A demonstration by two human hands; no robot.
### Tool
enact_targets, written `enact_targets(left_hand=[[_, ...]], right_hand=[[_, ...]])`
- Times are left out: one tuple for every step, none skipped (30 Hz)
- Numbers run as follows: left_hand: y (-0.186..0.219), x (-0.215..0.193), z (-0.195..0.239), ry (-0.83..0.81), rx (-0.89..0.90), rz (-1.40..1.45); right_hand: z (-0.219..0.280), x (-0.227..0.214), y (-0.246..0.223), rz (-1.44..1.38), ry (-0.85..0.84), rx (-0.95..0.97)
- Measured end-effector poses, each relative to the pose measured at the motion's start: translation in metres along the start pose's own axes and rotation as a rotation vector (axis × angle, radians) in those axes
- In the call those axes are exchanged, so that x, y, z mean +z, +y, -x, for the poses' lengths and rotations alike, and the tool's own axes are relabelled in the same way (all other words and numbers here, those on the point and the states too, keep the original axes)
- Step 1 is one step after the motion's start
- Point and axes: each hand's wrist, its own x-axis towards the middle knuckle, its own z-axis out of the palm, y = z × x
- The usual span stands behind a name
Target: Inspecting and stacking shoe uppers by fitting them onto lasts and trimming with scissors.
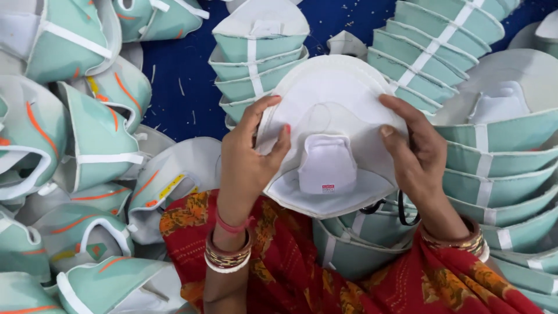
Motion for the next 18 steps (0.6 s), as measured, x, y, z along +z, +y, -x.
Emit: enact_targets(left_hand=[[0.002, 0.0, 0.001, 0.006, -0.005, -0.003], [0.003, 0.0, 0.002, 0.033, -0.001, -0.046], [0.004, 0.001, 0.003, 0.058, 0.002, -0.087], [0.004, 0.0, 0.003, 0.061, -0.003, -0.089], [0.005, -0.001, 0.003, 0.04, -0.038, -0.076], [0.005, -0.002, 0.002, 0.018, -0.073, -0.064], [0.008, -0.006, -0.001, 0.022, -0.074, -0.065], [0.011, -0.009, -0.004, -0.026, -0.092, -0.077], [0.015, -0.011, -0.006, -0.076, -0.113, -0.087], [0.008, -0.014, -0.005, -0.076, -0.116, -0.087], [0.002, -0.016, -0.006, -0.136, -0.156, -0.01], [-0.004, -0.018, -0.006, -0.197, -0.194, 0.066], [-0.008, -0.014, -0.008, -0.196, -0.194, 0.067], [-0.012, -0.01, -0.011, -0.189, -0.249, 0.152], [-0.016, -0.007, -0.012, -0.178, -0.305, 0.235], [-0.029, -0.002, -0.01, -0.173, -0.307, 0.235], [-0.042, 0.002, -0.009, -0.124, -0.244, 0.239], [-0.055, 0.007, -0.008, -0.075, -0.18, 0.243]], right_hand=[[0.002, 0.001, 0.001, -0.002, -0.008, 0.001], [0.003, 0.001, 0.003, 0.016, 0.006, -0.034], [0.006, 0.001, 0.004, 0.035, 0.023, -0.068], [0.006, 0.002, 0.005, 0.034, 0.017, -0.066], [0.006, 0.002, 0.005, 0.032, 0.029, -0.038], [0.006, 0.002, 0.005, 0.031, 0.04, -0.009], [0.003, 0.003, 0.005, 0.03, 0.037, -0.011], [0.001, 0.004, 0.004, 0.035, 0.038, -0.046], [-0.001, 0.005, 0.004, 0.04, 0.041, -0.077], [-0.003, 0.005, 0.002, 0.04, 0.038, -0.074], [-0.005, 0.006, -0.001, -0.014, 0.044, -0.022], [-0.008, 0.006, -0.003, -0.068, 0.051, 0.03], [-0.007, 0.01, -0.01, -0.067, 0.05, 0.03], [-0.007, 0.014, -0.016, 0.241, 0.059, -0.171], [-0.007, 0.018, -0.023, 0.547, 0.064, -0.372], [0.004, 0.021, -0.023, 0.545, 0.059, -0.374], [0.014, 0.024, -0.022, 0.647, -0.151, -0.42], [0.025, 0.027, -0.021, 0.746, -0.364, -0.463]])
